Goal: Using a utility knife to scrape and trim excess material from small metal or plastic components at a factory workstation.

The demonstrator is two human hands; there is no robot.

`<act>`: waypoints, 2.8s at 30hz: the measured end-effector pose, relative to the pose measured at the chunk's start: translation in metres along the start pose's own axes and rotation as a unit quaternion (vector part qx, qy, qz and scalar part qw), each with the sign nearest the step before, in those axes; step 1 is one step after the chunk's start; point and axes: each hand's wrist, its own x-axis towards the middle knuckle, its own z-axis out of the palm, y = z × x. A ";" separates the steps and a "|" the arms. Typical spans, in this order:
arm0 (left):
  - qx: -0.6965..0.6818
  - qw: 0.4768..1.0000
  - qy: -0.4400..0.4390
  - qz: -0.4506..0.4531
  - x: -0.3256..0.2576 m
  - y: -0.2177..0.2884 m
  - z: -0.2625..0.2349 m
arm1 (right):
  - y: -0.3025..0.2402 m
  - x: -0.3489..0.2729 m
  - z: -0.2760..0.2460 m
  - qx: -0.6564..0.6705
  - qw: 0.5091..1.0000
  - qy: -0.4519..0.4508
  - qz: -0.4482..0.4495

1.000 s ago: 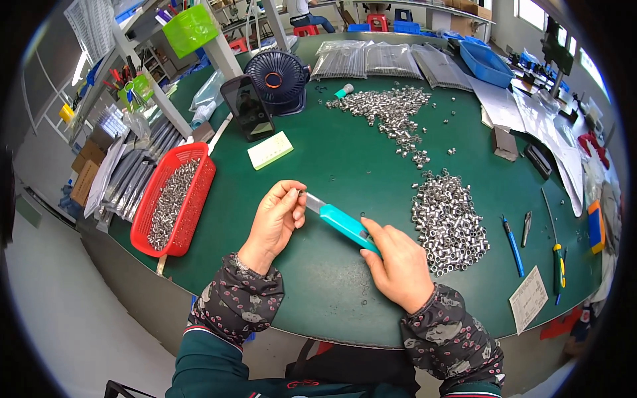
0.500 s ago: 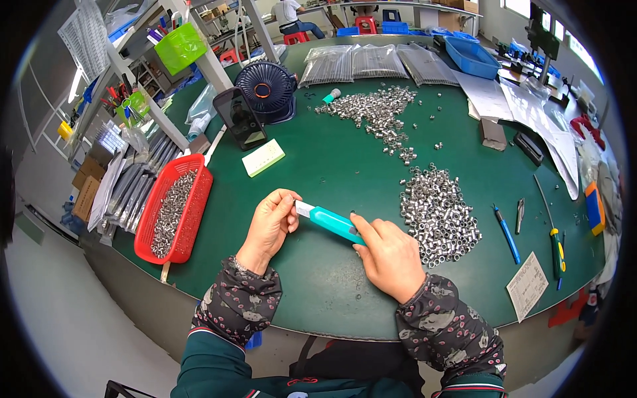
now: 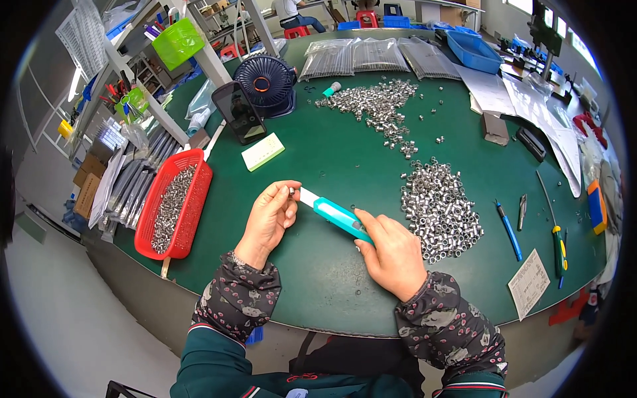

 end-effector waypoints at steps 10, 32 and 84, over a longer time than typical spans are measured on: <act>-0.010 1.000 -0.009 0.000 0.001 -0.003 -0.004 | 0.000 -0.002 0.000 0.008 1.000 -0.007 -0.001; -0.068 0.998 0.008 0.006 -0.001 0.000 -0.008 | 0.006 0.004 -0.019 0.099 0.987 0.123 0.034; -0.010 0.997 0.063 -0.047 -0.010 0.010 0.014 | 0.172 0.154 -0.068 -0.066 0.948 -0.168 0.262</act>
